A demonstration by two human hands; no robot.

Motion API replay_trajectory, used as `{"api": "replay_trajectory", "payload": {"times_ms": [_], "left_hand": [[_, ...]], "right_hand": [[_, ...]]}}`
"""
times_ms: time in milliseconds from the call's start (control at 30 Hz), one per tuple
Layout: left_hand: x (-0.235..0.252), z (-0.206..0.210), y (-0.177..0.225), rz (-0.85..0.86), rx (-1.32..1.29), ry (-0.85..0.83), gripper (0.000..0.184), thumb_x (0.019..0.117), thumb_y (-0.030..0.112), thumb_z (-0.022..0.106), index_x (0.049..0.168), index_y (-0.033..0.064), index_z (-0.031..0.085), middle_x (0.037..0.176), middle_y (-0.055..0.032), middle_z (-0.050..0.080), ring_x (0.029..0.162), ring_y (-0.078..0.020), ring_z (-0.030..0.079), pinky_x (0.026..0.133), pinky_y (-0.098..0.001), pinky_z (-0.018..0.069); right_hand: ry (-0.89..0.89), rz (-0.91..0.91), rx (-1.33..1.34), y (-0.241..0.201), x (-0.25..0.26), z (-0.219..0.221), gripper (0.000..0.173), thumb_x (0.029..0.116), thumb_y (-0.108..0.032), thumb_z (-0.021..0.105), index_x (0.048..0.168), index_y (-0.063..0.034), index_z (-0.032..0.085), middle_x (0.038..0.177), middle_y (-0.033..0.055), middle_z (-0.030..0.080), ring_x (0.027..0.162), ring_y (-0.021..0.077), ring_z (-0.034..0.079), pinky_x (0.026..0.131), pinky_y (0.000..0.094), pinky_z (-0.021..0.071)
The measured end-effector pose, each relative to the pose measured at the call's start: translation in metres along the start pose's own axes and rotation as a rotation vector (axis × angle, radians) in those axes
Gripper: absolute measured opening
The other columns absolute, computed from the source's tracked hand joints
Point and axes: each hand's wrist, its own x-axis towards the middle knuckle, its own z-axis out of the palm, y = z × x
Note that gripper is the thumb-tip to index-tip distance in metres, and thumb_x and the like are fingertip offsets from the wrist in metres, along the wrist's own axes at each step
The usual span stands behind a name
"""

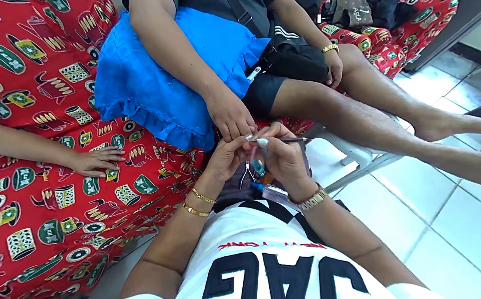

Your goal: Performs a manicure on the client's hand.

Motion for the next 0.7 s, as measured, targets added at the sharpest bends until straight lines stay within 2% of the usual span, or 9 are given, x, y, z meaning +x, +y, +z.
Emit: {"api": "replay_trajectory", "payload": {"times_ms": [100,133,200,267,367,467,533,600,700], "left_hand": [[0.0,0.0,-0.002,0.004,0.07,0.054,0.013,0.1013,0.009,0.057,0.108,0.0066,0.067,0.083,-0.0062,0.073,0.067,-0.0124,0.071,0.066,-0.0265,0.062],[-0.002,-0.002,0.0,0.032,0.161,0.065,0.014,0.1014,0.011,0.059,0.112,0.008,0.067,0.085,-0.0042,0.073,0.068,-0.0099,0.07,0.065,-0.0242,0.061],[-0.001,-0.004,0.002,0.123,0.301,0.108,0.009,0.0993,0.013,0.064,0.106,0.0099,0.07,0.082,0.0006,0.071,0.061,-0.0031,0.062,0.056,-0.0169,0.0524],[0.005,-0.005,0.001,0.163,0.305,0.113,0.006,0.0985,0.011,0.064,0.1,0.0079,0.069,0.081,-0.001,0.071,0.061,-0.004,0.062,0.055,-0.0174,0.0514],[0.011,0.005,-0.002,0.119,0.203,0.135,0.004,0.0991,0.006,0.062,0.101,0.0042,0.066,0.082,-0.0072,0.074,0.065,-0.012,0.07,0.059,-0.0246,0.0591],[0.014,0.014,-0.005,0.129,0.104,0.153,0.005,0.098,0.001,0.061,0.097,0.0051,0.065,0.075,-0.0054,0.071,0.057,-0.0099,0.067,0.053,-0.023,0.0575],[0.014,0.019,-0.003,0.127,0.075,0.17,0.01,0.0978,0.004,0.061,0.09,0.0086,0.065,0.068,-0.0005,0.067,0.052,-0.0049,0.06,0.049,-0.0188,0.0521],[0.016,0.021,0.003,0.083,0.059,0.131,0.007,0.1,0.009,0.059,0.094,0.0095,0.063,0.072,-0.0006,0.065,0.058,-0.0061,0.062,0.055,-0.0206,0.0545],[0.019,0.022,0.007,0.044,0.003,0.039,0.016,0.1028,0.011,0.054,0.108,0.0031,0.067,0.076,-0.0074,0.07,0.06,-0.0117,0.067,0.056,-0.0236,0.058]], "right_hand": [[0.111,-0.036,-0.199,0.001,0.013,-0.023,0.012,0.0993,-0.007,0.059,0.093,-0.0125,0.067,0.089,0.0018,0.075,0.061,0.0046,0.065,0.053,0.0183,0.0535],[0.171,-0.035,-0.189,-0.002,0.025,-0.032,0.013,0.0971,-0.002,0.058,0.09,-0.0098,0.067,0.083,0.0029,0.075,0.061,0.0063,0.067,0.054,0.0199,0.0552],[0.203,0.002,-0.163,-0.016,0.038,-0.036,0.017,0.0957,0.002,0.057,0.086,-0.0082,0.066,0.074,0.0022,0.072,0.059,0.0065,0.067,0.054,0.0195,0.0554],[0.14,0.009,-0.118,-0.028,0.042,-0.031,0.018,0.096,0.004,0.056,0.086,-0.0079,0.066,0.073,0.0033,0.073,0.058,0.007,0.067,0.053,0.0193,0.0557],[-0.001,-0.024,-0.029,-0.033,0.042,-0.018,0.017,0.0962,0.003,0.056,0.09,-0.0079,0.067,0.08,0.0071,0.075,0.064,0.0098,0.071,0.056,0.0211,0.0582],[-0.127,-0.052,-0.049,-0.02,0.035,-0.009,0.012,0.0928,0.0,0.062,0.093,-0.0102,0.068,0.084,0.0058,0.075,0.064,0.0096,0.069,0.056,0.0233,0.0579],[-0.209,0.027,-0.18,-0.01,0.021,-0.012,0.01,0.0895,-0.002,0.066,0.092,-0.0114,0.067,0.08,0.0029,0.072,0.057,0.0076,0.064,0.05,0.023,0.0546],[-0.267,0.128,-0.338,-0.017,0.004,-0.017,0.008,0.087,-0.001,0.067,0.089,-0.0093,0.068,0.077,0.0023,0.072,0.054,0.0062,0.062,0.048,0.021,0.0524],[-0.236,-0.063,-0.663,-0.036,-0.013,-0.031,0.008,0.0847,-0.001,0.07,0.091,-0.0059,0.071,0.086,-0.0021,0.073,0.067,0.0011,0.065,0.06,0.0175,0.0556]]}}
